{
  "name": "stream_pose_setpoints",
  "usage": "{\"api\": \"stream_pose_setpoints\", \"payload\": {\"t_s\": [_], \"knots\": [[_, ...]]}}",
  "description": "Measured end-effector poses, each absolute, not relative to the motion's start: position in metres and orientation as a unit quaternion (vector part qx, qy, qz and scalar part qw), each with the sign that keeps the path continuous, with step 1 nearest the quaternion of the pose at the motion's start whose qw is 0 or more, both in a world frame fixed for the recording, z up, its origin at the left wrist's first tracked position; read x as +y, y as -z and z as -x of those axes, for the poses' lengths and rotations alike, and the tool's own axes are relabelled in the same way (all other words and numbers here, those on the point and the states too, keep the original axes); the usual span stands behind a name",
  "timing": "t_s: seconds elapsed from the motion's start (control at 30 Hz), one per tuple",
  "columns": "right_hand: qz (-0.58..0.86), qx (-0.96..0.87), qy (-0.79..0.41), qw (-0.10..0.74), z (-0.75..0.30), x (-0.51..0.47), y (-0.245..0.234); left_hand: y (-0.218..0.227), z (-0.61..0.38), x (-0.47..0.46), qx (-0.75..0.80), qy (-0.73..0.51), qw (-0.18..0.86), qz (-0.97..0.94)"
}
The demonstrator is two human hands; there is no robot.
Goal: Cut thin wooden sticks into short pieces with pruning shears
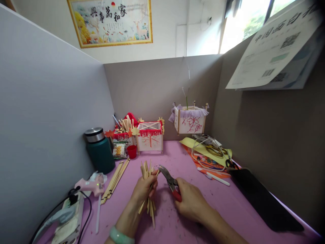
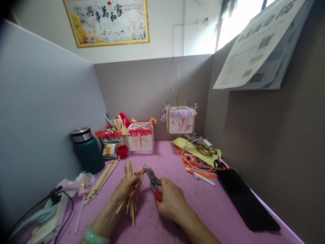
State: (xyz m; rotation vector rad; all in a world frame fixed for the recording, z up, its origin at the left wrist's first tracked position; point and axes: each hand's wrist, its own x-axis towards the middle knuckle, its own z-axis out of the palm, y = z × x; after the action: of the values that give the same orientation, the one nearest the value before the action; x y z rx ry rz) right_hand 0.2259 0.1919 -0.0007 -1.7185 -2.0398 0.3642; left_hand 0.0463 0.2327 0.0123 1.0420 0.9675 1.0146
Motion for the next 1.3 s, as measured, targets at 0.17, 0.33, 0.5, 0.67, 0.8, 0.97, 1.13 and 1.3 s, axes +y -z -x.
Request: {"api": "stream_pose_setpoints", "payload": {"t_s": [0.17, 0.33, 0.5, 0.67, 0.8, 0.97, 1.13, 1.3], "knots": [[0.629, -0.743, -0.143, 0.18, -0.225, 0.193, -0.002, -0.011, -0.047, 0.233, 0.415, -0.463, 0.645, -0.445], [0.623, -0.732, -0.176, 0.213, -0.229, 0.2, 0.002, -0.022, -0.034, 0.236, 0.374, -0.467, 0.687, -0.412], [0.635, -0.684, -0.223, 0.281, -0.239, 0.207, 0.002, -0.035, 0.007, 0.247, 0.403, -0.518, 0.653, -0.377], [0.626, -0.682, -0.255, 0.28, -0.238, 0.206, 0.0, -0.022, 0.022, 0.259, 0.575, -0.465, 0.435, -0.514], [0.625, -0.686, -0.249, 0.277, -0.235, 0.203, 0.0, -0.013, 0.006, 0.259, 0.676, -0.309, 0.234, -0.627], [0.624, -0.685, -0.257, 0.274, -0.235, 0.201, -0.003, -0.004, -0.011, 0.252, 0.7, -0.151, 0.135, -0.684], [0.622, -0.69, -0.256, 0.267, -0.233, 0.199, -0.004, -0.001, -0.015, 0.249, 0.707, -0.142, 0.152, -0.676], [0.621, -0.69, -0.257, 0.269, -0.233, 0.199, -0.003, -0.002, -0.013, 0.251, 0.712, -0.163, 0.161, -0.664]]}}
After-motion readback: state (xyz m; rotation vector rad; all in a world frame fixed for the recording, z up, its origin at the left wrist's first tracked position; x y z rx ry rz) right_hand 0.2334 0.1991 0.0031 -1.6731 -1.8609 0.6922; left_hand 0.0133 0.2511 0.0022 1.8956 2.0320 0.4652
